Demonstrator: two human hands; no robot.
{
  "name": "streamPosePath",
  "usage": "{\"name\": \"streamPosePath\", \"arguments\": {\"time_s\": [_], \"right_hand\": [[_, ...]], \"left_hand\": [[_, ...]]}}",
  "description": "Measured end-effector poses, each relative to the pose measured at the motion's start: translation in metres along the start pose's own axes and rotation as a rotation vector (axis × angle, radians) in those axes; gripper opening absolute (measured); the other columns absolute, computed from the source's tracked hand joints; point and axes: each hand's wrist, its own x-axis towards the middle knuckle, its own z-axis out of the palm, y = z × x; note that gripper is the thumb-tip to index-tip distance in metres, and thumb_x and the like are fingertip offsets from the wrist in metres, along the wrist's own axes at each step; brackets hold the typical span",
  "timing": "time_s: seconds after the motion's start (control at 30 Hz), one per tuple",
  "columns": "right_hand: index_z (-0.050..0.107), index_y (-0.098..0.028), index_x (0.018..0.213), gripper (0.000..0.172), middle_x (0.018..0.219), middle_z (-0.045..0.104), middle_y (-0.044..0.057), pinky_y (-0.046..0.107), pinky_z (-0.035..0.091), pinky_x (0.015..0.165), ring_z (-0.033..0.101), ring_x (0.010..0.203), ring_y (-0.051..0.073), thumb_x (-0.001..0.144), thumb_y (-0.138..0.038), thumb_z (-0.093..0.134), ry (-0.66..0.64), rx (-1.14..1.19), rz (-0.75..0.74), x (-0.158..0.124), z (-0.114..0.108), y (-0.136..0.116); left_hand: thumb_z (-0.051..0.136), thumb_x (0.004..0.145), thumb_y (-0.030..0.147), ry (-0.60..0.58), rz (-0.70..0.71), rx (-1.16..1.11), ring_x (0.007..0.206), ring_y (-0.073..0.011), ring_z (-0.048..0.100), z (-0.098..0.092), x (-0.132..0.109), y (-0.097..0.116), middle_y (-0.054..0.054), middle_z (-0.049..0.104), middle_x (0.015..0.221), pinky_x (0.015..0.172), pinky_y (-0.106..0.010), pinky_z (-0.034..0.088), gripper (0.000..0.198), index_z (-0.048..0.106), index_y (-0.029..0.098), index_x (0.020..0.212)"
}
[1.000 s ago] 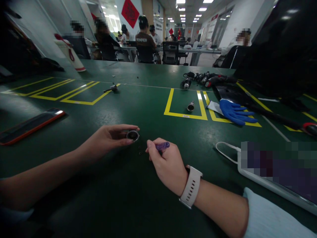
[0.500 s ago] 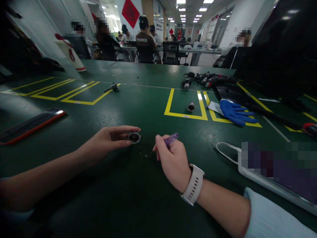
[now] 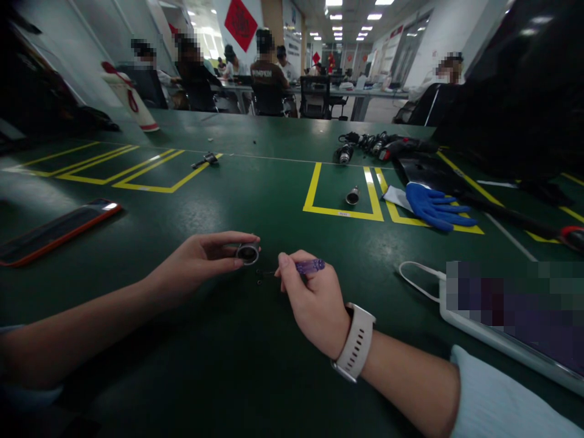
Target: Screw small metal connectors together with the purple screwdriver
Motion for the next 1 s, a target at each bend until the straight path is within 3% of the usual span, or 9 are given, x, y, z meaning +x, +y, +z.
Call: {"name": "streamPosePath", "arguments": {"time_s": [0.2, 0.4, 0.67, 1.0], "right_hand": [[0.059, -0.018, 0.070, 0.028, 0.058, 0.055, -0.002, 0.024, 0.041, 0.051, 0.053, 0.054, 0.011, 0.091, -0.032, 0.046, -0.103, -0.050, 0.029, 0.0015, 0.0010, 0.0015], [0.058, -0.018, 0.069, 0.029, 0.054, 0.052, -0.003, 0.023, 0.039, 0.047, 0.050, 0.049, 0.011, 0.091, -0.032, 0.046, 0.012, -0.098, 0.044, 0.0012, 0.0001, 0.0027], [0.058, -0.017, 0.068, 0.029, 0.053, 0.051, -0.003, 0.024, 0.037, 0.046, 0.049, 0.048, 0.011, 0.090, -0.030, 0.045, 0.063, -0.158, 0.031, 0.0034, -0.0005, 0.0004], [0.057, -0.018, 0.067, 0.030, 0.054, 0.052, -0.002, 0.026, 0.039, 0.048, 0.050, 0.049, 0.012, 0.090, -0.031, 0.043, 0.033, -0.168, 0.053, 0.0048, -0.0013, 0.0011]], "left_hand": [[0.068, 0.070, 0.012, -0.012, -0.004, 0.007, 0.100, -0.0200, 0.064, 0.0008, -0.0020, 0.0017, -0.004, 0.070, 0.104, 0.092, -0.035, 0.049, 0.042, 0.064, 0.019, 0.111], [0.067, 0.070, 0.011, 0.003, -0.027, 0.015, 0.100, -0.0201, 0.064, 0.0025, -0.0018, 0.0038, -0.004, 0.071, 0.103, 0.093, -0.035, 0.048, 0.042, 0.063, 0.018, 0.111], [0.068, 0.069, 0.009, 0.011, -0.037, 0.001, 0.099, -0.0188, 0.064, 0.0029, -0.0016, 0.0036, -0.003, 0.071, 0.102, 0.094, -0.034, 0.048, 0.044, 0.063, 0.016, 0.111], [0.068, 0.068, 0.010, 0.017, -0.037, 0.003, 0.099, -0.0200, 0.065, 0.0028, -0.0019, 0.0032, -0.004, 0.072, 0.101, 0.093, -0.035, 0.048, 0.042, 0.064, 0.018, 0.110]]}}
